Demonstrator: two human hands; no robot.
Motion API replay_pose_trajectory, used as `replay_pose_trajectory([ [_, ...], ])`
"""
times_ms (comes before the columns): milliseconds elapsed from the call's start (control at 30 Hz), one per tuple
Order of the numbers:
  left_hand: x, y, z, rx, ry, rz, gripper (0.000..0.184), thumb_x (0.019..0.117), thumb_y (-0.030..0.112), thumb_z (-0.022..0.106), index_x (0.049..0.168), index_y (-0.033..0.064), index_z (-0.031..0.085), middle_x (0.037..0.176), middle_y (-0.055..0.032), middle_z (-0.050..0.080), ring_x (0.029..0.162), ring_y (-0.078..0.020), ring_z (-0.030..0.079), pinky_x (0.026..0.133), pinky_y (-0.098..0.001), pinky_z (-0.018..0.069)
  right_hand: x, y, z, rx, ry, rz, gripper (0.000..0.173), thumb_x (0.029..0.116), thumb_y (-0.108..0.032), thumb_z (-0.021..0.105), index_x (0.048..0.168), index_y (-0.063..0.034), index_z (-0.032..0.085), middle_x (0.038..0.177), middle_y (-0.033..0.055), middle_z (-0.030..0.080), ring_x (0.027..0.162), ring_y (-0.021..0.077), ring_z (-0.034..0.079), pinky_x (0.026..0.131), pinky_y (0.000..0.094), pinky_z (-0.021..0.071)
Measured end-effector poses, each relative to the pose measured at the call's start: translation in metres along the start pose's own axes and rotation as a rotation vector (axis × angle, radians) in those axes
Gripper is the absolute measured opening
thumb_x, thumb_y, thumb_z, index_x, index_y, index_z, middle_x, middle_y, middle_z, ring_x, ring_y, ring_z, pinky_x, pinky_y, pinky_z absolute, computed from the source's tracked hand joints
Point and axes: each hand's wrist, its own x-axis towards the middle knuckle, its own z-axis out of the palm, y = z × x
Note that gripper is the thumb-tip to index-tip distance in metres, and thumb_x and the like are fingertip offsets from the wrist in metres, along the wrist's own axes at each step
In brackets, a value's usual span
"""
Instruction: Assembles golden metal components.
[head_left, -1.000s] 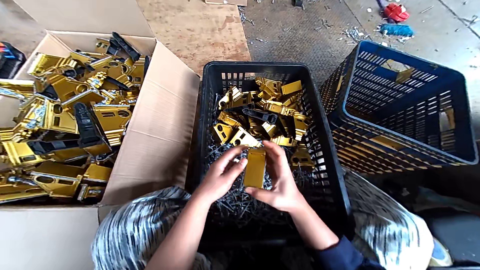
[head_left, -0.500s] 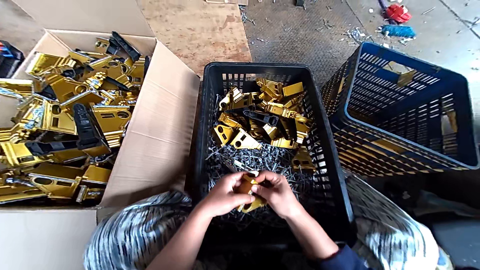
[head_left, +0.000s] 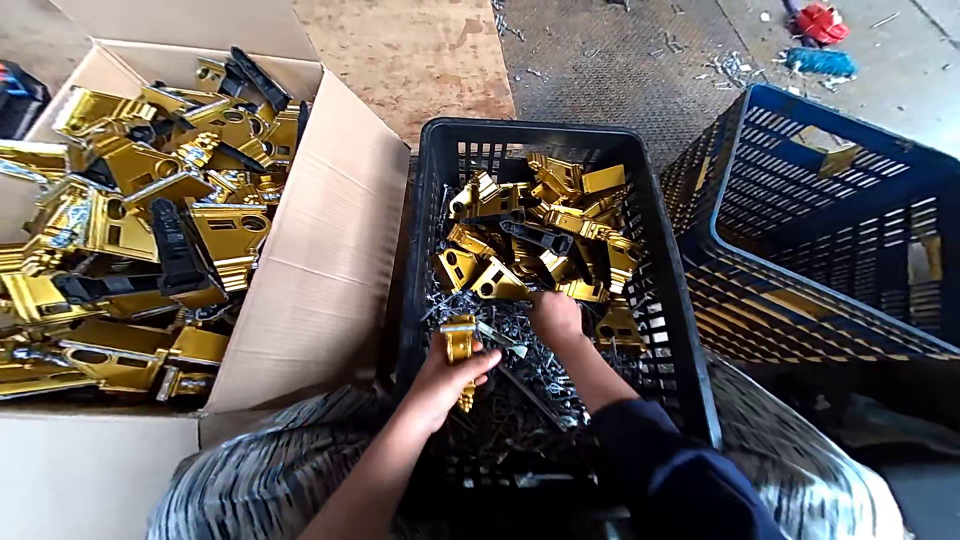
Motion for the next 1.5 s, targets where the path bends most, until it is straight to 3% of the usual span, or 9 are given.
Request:
replay_pose_trajectory([
  [167, 0.007, 0.005, 0.0, -0.067, 0.031, 0.047, 0.092, 0.081, 0.005, 0.076, 0.153, 0.005, 0.019, 0.124, -0.0163, 0.058, 0.099, -0.0198, 0.068, 0.081, -0.0332, 0.0597, -0.001, -0.017, -0.001, -0.1, -0.19, 0.048, 0.022, 0.0984, -0.007, 0.057, 0.114, 0.0009, 0.071, 0.117, 0.0285, 0.068, 0.112, 0.0488, 0.065, 0.088, 0.0668, 0.0518],
  [300, 0.011, 0.008, 0.002, -0.216, 0.068, -0.015, 0.06, 0.089, 0.004, 0.07, 0.142, 0.0052, 0.041, 0.108, -0.0135, 0.063, 0.076, -0.0168, 0.065, 0.062, -0.0285, 0.0556, -0.039, 0.013, -0.025, 0.105, 0.017, -0.163, 0.024, 0.0999, -0.014, 0.06, 0.117, -0.0051, 0.075, 0.11, 0.0222, 0.073, 0.109, 0.0424, 0.068, 0.095, 0.0638, 0.0513],
  [433, 0.014, 0.011, 0.014, -0.395, 0.086, -0.178, 0.042, 0.0992, 0.014, 0.065, 0.135, 0.0073, 0.044, 0.087, -0.0097, 0.06, 0.063, -0.015, 0.063, 0.054, -0.0264, 0.0562, -0.096, 0.027, -0.025, 0.303, 0.462, -0.705, 0.022, 0.0947, -0.01, 0.063, 0.109, -0.0068, 0.079, 0.099, 0.0085, 0.076, 0.092, 0.0179, 0.073, 0.085, 0.0345, 0.0608],
  [567, 0.011, 0.013, 0.028, -0.439, 0.079, -0.234, 0.037, 0.1015, 0.026, 0.063, 0.13, 0.0067, 0.048, 0.085, -0.0094, 0.06, 0.061, -0.0154, 0.063, 0.054, -0.0276, 0.0571, -0.127, 0.017, -0.014, 0.196, 0.599, -0.93, 0.021, 0.0998, -0.007, 0.058, 0.111, -0.0049, 0.076, 0.101, 0.0139, 0.073, 0.081, 0.0181, 0.072, 0.069, 0.0259, 0.0589],
  [767, 0.004, 0.01, 0.029, -0.376, -0.059, -0.132, 0.044, 0.0902, -0.009, 0.066, 0.126, 0.0025, 0.044, 0.087, -0.0132, 0.065, 0.063, -0.0146, 0.064, 0.059, -0.0264, 0.0577, -0.129, 0.018, 0.001, 0.252, 0.579, -0.923, 0.021, 0.0987, -0.006, 0.06, 0.111, -0.0065, 0.077, 0.103, 0.0142, 0.071, 0.088, 0.0192, 0.071, 0.078, 0.0256, 0.0592],
  [1033, -0.002, 0.016, 0.015, -0.041, -0.4, 0.088, 0.097, 0.0784, -0.001, 0.077, 0.154, 0.0105, 0.017, 0.109, -0.011, 0.065, 0.088, -0.0174, 0.07, 0.08, -0.0313, 0.0608, -0.123, 0.035, -0.037, 0.952, 0.156, -0.686, 0.034, 0.0862, -0.019, 0.082, 0.109, -0.0055, 0.06, 0.089, -0.0018, 0.067, 0.076, 0.0049, 0.064, 0.069, 0.0232, 0.0567],
  [1167, -0.003, 0.011, 0.018, 0.191, -0.423, 0.161, 0.108, 0.0721, 0.0, 0.083, 0.156, 0.009, 0.016, 0.132, -0.012, 0.059, 0.115, -0.0183, 0.066, 0.097, -0.035, 0.0582, -0.134, 0.018, -0.039, 0.546, 0.607, -0.834, 0.027, 0.091, -0.024, 0.077, 0.095, -0.0028, 0.061, 0.084, 0.0068, 0.065, 0.078, 0.0112, 0.064, 0.073, 0.0242, 0.0555],
  [1267, -0.002, 0.007, 0.021, 0.297, -0.375, 0.195, 0.101, 0.0692, 0.001, 0.081, 0.152, 0.0087, 0.024, 0.129, -0.0106, 0.061, 0.112, -0.0168, 0.067, 0.093, -0.0334, 0.0594, -0.129, 0.009, -0.027, 0.374, 0.79, -0.904, 0.021, 0.095, -0.021, 0.073, 0.092, -0.0065, 0.057, 0.083, 0.0076, 0.062, 0.082, 0.0199, 0.061, 0.076, 0.0317, 0.0521],
  [1500, 0.004, 0.004, 0.014, 0.349, -0.378, 0.148, 0.107, 0.0694, -0.004, 0.077, 0.155, 0.0103, 0.015, 0.135, -0.0108, 0.056, 0.116, -0.0144, 0.065, 0.096, -0.0317, 0.0583, -0.111, 0.016, -0.014, 0.732, 0.367, -0.729, 0.057, 0.0896, -0.02, 0.075, 0.14, -0.0013, 0.057, 0.135, 0.0135, 0.063, 0.124, 0.0194, 0.063, 0.104, 0.041, 0.056],
])
